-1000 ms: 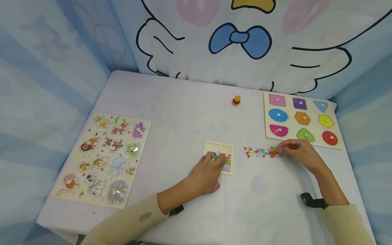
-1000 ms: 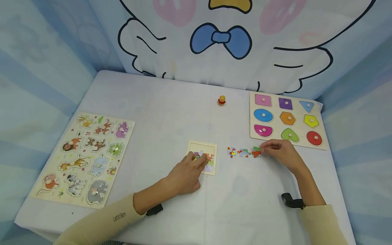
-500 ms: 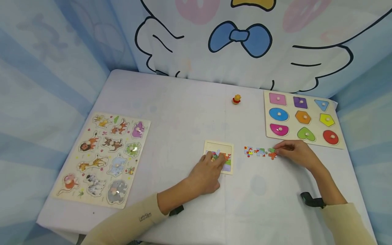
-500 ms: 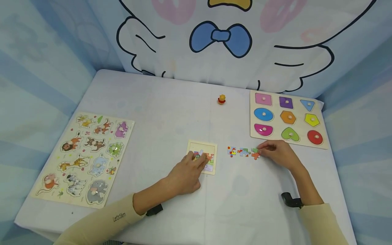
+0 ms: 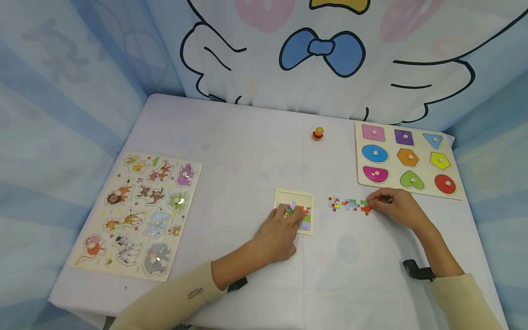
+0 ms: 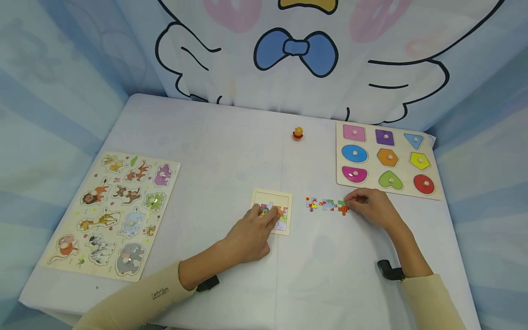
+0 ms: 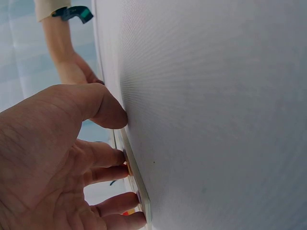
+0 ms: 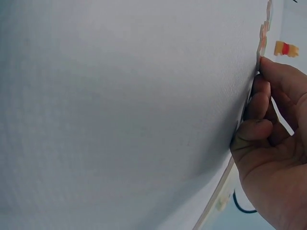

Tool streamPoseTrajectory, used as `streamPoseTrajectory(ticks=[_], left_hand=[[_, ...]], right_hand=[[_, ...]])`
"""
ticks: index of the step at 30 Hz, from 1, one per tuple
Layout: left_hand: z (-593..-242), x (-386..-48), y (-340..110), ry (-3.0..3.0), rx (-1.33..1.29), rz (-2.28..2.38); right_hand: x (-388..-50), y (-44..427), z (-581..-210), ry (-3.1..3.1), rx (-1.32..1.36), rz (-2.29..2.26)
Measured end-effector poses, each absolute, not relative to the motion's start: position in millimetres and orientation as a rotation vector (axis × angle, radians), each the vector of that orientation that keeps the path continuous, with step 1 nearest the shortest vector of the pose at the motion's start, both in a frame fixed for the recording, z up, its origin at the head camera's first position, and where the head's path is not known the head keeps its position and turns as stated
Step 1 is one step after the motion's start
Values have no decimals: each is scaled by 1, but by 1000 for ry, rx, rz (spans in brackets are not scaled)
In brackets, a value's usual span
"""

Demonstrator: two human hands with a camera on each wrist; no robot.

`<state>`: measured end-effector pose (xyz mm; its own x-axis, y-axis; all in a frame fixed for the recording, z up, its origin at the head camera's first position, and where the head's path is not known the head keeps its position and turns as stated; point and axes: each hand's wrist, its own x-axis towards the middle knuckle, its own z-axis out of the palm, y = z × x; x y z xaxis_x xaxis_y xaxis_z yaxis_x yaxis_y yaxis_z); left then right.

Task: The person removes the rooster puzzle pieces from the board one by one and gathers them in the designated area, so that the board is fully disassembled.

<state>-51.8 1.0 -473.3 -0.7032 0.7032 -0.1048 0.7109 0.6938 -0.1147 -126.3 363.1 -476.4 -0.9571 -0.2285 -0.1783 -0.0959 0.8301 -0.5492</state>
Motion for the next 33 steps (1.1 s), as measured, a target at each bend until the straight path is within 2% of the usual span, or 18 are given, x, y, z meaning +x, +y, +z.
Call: streamPoseTrajectory(ticks=[18, 25, 29, 33], left_hand=[[-474, -49, 2, 2812, 1119, -177], [-477, -48, 1, 2820, 1142, -234], [-476, -44, 2, 2812, 1130, -295], [-475, -41, 5, 2799, 1099, -359]], right_hand=[[-120, 364, -483, 2867, -269, -826], [-126, 360, -470, 2809, -328, -760], [-133, 340, -458, 2771, -405, -733], [-138, 296, -448, 2713, -493, -725]])
